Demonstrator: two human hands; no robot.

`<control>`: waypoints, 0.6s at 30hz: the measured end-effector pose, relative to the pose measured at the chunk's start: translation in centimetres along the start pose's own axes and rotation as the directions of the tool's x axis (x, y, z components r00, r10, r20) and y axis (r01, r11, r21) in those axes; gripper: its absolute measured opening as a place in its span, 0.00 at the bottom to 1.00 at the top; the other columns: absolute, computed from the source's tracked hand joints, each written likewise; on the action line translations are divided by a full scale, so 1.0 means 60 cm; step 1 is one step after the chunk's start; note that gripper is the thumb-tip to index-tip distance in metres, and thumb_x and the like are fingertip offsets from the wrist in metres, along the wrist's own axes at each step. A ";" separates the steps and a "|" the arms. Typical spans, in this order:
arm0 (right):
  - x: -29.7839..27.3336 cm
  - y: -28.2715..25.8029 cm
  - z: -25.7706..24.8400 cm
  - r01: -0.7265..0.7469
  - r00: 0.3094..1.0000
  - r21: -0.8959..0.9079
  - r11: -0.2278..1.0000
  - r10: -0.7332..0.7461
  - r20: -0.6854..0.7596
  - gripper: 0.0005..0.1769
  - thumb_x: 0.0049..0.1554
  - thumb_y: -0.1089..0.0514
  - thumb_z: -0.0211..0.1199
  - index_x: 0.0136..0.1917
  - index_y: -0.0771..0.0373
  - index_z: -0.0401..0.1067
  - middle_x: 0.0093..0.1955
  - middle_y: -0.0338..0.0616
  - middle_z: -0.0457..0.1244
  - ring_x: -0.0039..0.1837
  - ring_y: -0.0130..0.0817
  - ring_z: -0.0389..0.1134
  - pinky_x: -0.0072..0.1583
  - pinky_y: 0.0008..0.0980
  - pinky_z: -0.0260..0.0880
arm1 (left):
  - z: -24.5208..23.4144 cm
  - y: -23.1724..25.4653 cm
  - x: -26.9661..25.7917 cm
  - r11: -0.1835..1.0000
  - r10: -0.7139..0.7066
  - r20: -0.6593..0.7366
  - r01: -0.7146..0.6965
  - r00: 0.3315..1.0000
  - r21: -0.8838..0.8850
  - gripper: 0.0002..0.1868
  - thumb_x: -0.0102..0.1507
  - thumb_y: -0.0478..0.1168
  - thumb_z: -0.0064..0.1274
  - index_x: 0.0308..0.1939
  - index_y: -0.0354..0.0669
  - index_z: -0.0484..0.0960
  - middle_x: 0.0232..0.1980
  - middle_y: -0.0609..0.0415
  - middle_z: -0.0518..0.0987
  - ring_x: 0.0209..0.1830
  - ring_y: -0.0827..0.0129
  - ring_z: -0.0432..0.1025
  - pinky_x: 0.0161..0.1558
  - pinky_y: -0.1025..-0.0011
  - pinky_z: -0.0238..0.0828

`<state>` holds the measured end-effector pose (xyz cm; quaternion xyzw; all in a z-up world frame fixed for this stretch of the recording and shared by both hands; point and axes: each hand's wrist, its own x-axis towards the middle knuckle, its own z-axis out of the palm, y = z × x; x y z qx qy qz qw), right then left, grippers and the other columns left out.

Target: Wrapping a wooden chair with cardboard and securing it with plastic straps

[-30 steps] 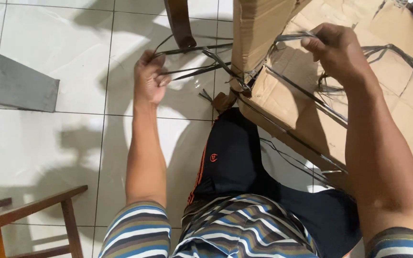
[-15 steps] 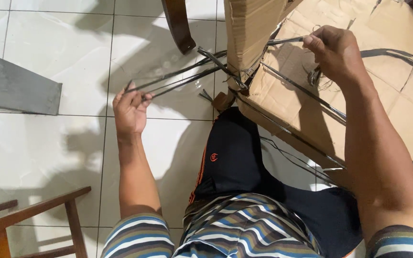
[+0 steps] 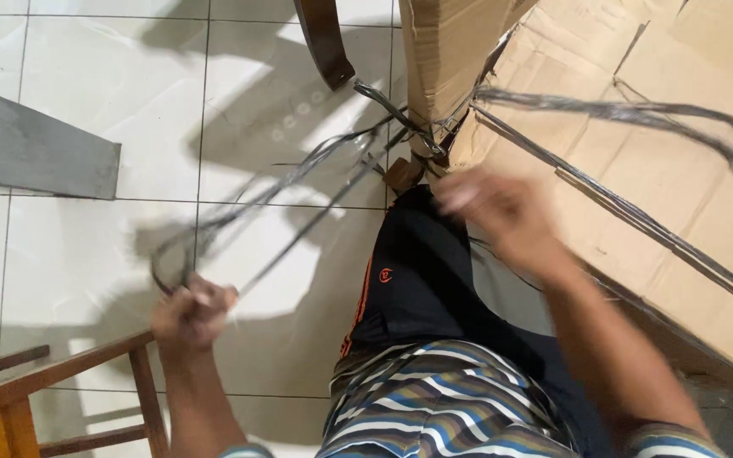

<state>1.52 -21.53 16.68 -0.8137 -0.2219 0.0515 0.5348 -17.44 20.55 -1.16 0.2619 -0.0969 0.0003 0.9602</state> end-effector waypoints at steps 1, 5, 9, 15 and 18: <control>-0.013 -0.023 0.039 -0.117 0.976 0.037 0.992 0.108 0.187 0.20 0.61 0.51 0.61 0.61 0.64 0.76 0.49 0.57 0.72 0.55 0.50 0.73 0.60 0.50 0.71 | 0.002 0.001 -0.022 0.975 -0.141 -0.061 0.149 0.988 0.161 0.18 0.71 0.40 0.38 0.33 0.35 0.79 0.16 0.59 0.59 0.10 0.72 0.55 0.12 0.70 0.58; -0.022 0.020 0.142 -0.446 0.848 0.175 0.878 0.353 0.395 0.34 0.60 0.50 0.55 0.76 0.63 0.56 0.70 0.52 0.62 0.71 0.44 0.66 0.70 0.44 0.69 | 0.075 -0.060 -0.079 0.838 -0.267 0.047 0.208 0.963 0.504 0.12 0.71 0.35 0.45 0.37 0.41 0.83 0.25 0.60 0.72 0.18 0.80 0.58 0.17 0.81 0.54; -0.044 0.004 0.164 -0.187 0.982 0.137 0.973 0.180 0.064 0.24 0.61 0.56 0.58 0.68 0.68 0.65 0.51 0.46 0.61 0.49 0.36 0.64 0.52 0.33 0.68 | 0.192 -0.079 -0.086 0.507 -0.571 -0.478 0.745 0.668 0.434 0.13 0.60 0.43 0.61 0.28 0.37 0.92 0.16 0.64 0.61 0.15 0.75 0.53 0.22 0.74 0.47; -0.087 -0.041 0.135 -0.006 0.957 -0.179 0.984 0.058 0.285 0.25 0.62 0.44 0.46 0.46 0.67 0.74 0.39 0.45 0.63 0.36 0.36 0.62 0.41 0.37 0.66 | 0.291 -0.112 -0.090 0.310 -0.625 -0.511 0.788 0.590 0.532 0.21 0.67 0.51 0.44 0.37 0.43 0.89 0.28 0.60 0.73 0.26 0.72 0.66 0.33 0.68 0.65; -0.125 -0.024 0.145 -0.163 0.732 -0.156 0.974 0.225 0.643 0.44 0.60 0.27 0.33 0.35 0.64 0.74 0.35 0.44 0.64 0.34 0.38 0.63 0.40 0.42 0.66 | 0.349 -0.133 -0.066 0.071 -0.661 -0.467 0.668 0.588 0.741 0.16 0.67 0.49 0.48 0.38 0.44 0.87 0.31 0.53 0.84 0.27 0.63 0.74 0.36 0.65 0.70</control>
